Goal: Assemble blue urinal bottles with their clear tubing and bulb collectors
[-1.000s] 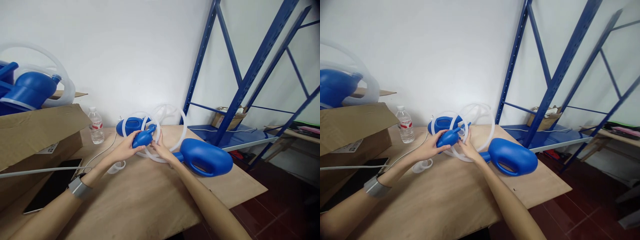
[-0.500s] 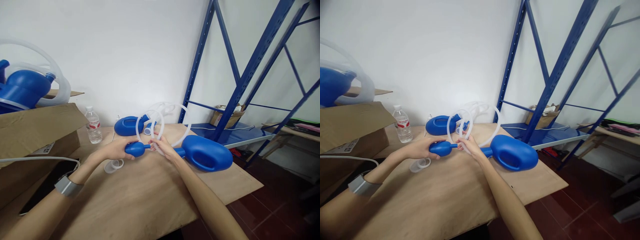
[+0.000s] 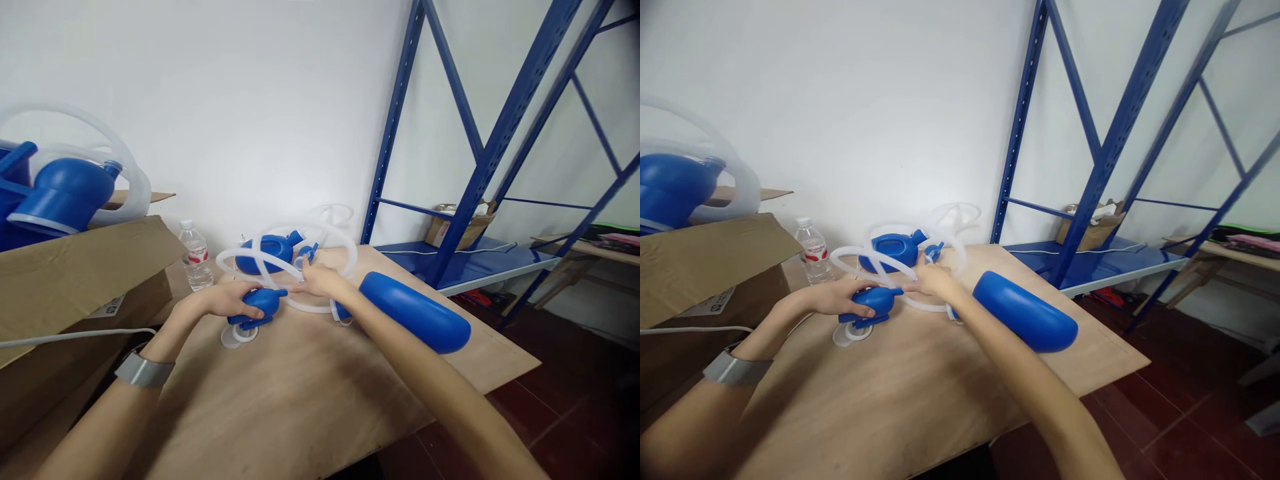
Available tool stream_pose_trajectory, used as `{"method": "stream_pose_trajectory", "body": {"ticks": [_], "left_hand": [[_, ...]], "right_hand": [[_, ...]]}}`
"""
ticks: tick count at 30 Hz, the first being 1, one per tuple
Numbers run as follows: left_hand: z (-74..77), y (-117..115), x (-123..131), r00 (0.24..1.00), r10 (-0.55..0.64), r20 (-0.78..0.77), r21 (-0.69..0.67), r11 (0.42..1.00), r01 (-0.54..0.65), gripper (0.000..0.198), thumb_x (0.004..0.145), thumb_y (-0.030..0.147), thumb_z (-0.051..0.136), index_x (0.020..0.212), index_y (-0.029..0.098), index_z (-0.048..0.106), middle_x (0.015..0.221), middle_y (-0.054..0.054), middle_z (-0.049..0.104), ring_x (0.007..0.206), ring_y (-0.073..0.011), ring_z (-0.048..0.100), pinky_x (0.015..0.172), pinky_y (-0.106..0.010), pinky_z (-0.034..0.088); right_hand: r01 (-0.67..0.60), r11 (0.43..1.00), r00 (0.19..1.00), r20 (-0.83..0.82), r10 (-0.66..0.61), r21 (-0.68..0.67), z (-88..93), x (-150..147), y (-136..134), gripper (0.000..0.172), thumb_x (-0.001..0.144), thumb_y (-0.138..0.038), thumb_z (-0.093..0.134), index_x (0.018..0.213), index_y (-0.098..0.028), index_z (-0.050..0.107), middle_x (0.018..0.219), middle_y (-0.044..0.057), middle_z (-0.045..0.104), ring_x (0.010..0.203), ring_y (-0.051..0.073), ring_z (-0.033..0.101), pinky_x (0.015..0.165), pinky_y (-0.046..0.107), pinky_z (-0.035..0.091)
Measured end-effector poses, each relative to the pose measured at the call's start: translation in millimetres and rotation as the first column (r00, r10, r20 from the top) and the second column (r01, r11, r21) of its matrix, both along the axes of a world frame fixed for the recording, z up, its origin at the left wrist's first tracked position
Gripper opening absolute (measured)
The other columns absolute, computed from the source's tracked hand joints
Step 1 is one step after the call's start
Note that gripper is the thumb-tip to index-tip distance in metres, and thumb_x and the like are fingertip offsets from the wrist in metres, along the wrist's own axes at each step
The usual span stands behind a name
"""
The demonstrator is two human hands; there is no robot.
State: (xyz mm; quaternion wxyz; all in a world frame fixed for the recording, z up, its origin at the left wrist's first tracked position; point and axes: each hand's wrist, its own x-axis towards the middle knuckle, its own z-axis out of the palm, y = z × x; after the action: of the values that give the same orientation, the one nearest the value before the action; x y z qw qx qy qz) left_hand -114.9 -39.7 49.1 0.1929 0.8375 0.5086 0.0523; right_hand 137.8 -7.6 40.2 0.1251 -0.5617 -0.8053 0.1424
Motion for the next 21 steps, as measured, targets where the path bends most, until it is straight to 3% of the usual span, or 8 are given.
{"method": "stream_pose_trajectory", "body": {"ticks": [2, 4, 8, 9, 11, 14, 17, 21], "left_hand": [[-3.2, 7, -1, 0.998, 0.025, -0.066, -0.004, 1.000, -0.025, 0.080, 0.072, 0.065, 0.067, 0.137, 0.018, 0.059, 0.139, -0.014, 0.062, 0.125, -0.0342, 0.059, 0.104, -0.039, 0.047], [-5.6, 12, -1, 0.996, 0.027, -0.081, 0.080, 0.997, -0.021, 0.078, 0.076, 0.064, 0.064, 0.138, 0.017, 0.058, 0.141, -0.015, 0.060, 0.126, -0.0344, 0.058, 0.105, -0.040, 0.046], [-10.3, 16, 2, 0.986, 0.101, -0.136, 0.332, 0.942, -0.050, 0.060, 0.084, 0.051, 0.059, 0.137, 0.022, 0.059, 0.133, -0.012, 0.065, 0.116, -0.0347, 0.063, 0.094, -0.041, 0.050], [-11.8, 16, 4, 0.980, 0.127, -0.156, 0.386, 0.921, -0.058, 0.056, 0.086, 0.046, 0.056, 0.138, 0.023, 0.059, 0.133, -0.012, 0.064, 0.115, -0.0349, 0.063, 0.092, -0.042, 0.050], [-15.5, 16, 9, 0.973, 0.133, -0.191, 0.467, 0.884, -0.029, 0.050, 0.090, 0.038, 0.050, 0.137, 0.024, 0.059, 0.134, -0.012, 0.064, 0.116, -0.0346, 0.063, 0.090, -0.044, 0.050], [-24.2, 11, 25, 0.971, 0.079, -0.225, 0.549, 0.834, 0.060, 0.041, 0.094, 0.031, 0.046, 0.129, 0.024, 0.064, 0.131, -0.011, 0.065, 0.114, -0.0318, 0.062, 0.091, -0.045, 0.049], [-39.2, -2, 52, 0.973, 0.001, -0.233, 0.609, 0.780, 0.145, 0.033, 0.094, 0.026, 0.048, 0.120, 0.021, 0.067, 0.125, -0.013, 0.067, 0.113, -0.0296, 0.062, 0.095, -0.045, 0.046], [-67.8, -22, 100, 0.956, -0.153, -0.251, 0.595, 0.754, 0.277, 0.044, 0.094, 0.025, 0.047, 0.135, 0.014, 0.056, 0.131, -0.018, 0.063, 0.123, -0.0329, 0.056, 0.103, -0.050, 0.041]], "right_hand": [[-0.018, 0.989, 0.990, 0.138, 0.038, -0.148, 23.7, 18, -7, 0.074, 0.078, -0.079, 0.061, 0.121, -0.019, 0.068, 0.100, 0.016, 0.076, 0.102, 0.038, 0.071, 0.093, 0.045, 0.051], [-0.001, 0.945, 0.993, 0.110, 0.039, -0.328, 46.6, 41, -15, 0.079, 0.079, -0.086, 0.048, 0.106, -0.016, 0.071, 0.086, 0.015, 0.076, 0.084, 0.031, 0.074, 0.082, 0.041, 0.055], [-0.177, 0.737, 0.984, -0.124, 0.126, -0.652, 83.7, 88, -23, 0.083, 0.078, -0.088, 0.047, 0.112, -0.014, 0.067, 0.085, 0.013, 0.076, 0.074, 0.024, 0.073, 0.063, 0.031, 0.054], [-0.195, 0.722, 0.981, -0.139, 0.137, -0.664, 88.9, 98, -19, 0.081, 0.079, -0.086, 0.050, 0.114, -0.015, 0.066, 0.082, 0.012, 0.075, 0.069, 0.022, 0.071, 0.058, 0.029, 0.052], [-0.152, 0.819, 0.985, -0.155, 0.078, -0.553, 91.5, 116, -6, 0.071, 0.082, -0.080, 0.055, 0.112, -0.017, 0.065, 0.072, 0.006, 0.071, 0.060, 0.017, 0.066, 0.053, 0.025, 0.046], [-0.028, 0.964, 0.968, -0.246, -0.039, -0.264, 77.1, 136, 22, 0.056, 0.089, -0.071, 0.055, 0.095, -0.017, 0.065, 0.069, 0.004, 0.064, 0.057, 0.012, 0.057, 0.051, 0.023, 0.041], [0.021, 0.985, 0.936, -0.342, -0.079, -0.170, 51.6, 153, 42, 0.051, 0.094, -0.065, 0.051, 0.087, -0.016, 0.064, 0.076, 0.007, 0.065, 0.067, 0.015, 0.059, 0.059, 0.024, 0.046], [-0.006, 0.966, 0.900, -0.422, -0.108, -0.260, 25.0, 177, 43, 0.045, 0.094, -0.057, 0.055, 0.089, -0.015, 0.067, 0.093, 0.011, 0.072, 0.089, 0.021, 0.066, 0.082, 0.031, 0.053]]}}
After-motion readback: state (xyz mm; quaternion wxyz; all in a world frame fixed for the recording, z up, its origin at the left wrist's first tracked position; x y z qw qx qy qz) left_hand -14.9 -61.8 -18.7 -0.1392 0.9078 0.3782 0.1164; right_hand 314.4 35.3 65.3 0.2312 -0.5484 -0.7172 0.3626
